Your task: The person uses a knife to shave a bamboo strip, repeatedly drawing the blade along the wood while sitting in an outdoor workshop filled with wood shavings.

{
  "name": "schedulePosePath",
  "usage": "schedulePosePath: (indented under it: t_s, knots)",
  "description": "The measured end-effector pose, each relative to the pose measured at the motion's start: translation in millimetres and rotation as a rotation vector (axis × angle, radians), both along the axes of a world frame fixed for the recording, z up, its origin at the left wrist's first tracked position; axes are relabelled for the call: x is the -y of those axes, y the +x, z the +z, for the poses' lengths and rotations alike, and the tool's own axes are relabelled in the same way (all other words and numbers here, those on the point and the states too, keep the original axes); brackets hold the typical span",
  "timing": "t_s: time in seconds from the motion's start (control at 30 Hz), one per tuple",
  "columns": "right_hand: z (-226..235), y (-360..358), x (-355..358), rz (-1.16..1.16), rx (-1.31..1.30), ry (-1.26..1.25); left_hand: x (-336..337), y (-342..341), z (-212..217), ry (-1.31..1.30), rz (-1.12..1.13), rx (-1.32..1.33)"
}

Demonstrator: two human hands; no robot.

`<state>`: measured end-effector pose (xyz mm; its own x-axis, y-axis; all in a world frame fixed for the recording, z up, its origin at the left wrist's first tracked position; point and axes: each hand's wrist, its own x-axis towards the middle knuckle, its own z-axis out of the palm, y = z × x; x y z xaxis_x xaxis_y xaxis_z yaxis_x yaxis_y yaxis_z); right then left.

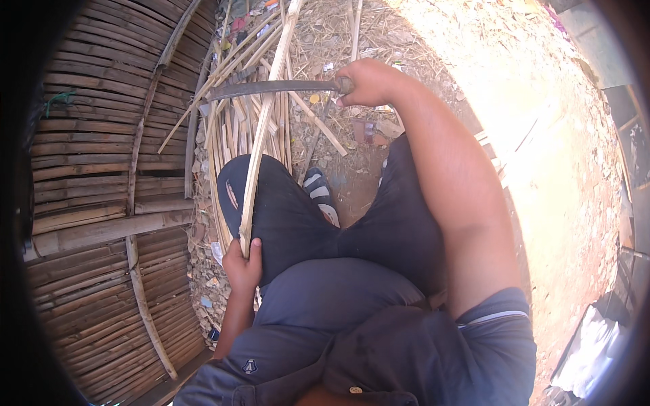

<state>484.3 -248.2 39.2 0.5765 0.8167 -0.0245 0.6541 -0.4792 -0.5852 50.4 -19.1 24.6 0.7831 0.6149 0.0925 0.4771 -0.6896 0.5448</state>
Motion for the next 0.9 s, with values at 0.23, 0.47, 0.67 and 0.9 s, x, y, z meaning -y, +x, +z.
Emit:
schedulePosePath:
  t_s: [0.23,0.47,0.67,0.9]
  knots:
    - [7,-6,-2,0.012,-0.044,-0.045,0,-1,0,0.007,0.004,-0.020]
    - [8,-6,-3,-0.024,-0.008,-0.038,1,1,3,0.003,0.013,-0.011]
    - [7,-5,-4,-0.044,0.021,-0.005,2,1,5,0.021,0.015,-0.035]
    - [10,-7,-2,-0.056,0.068,0.015,0,-1,4,-0.010,0.022,-0.064]
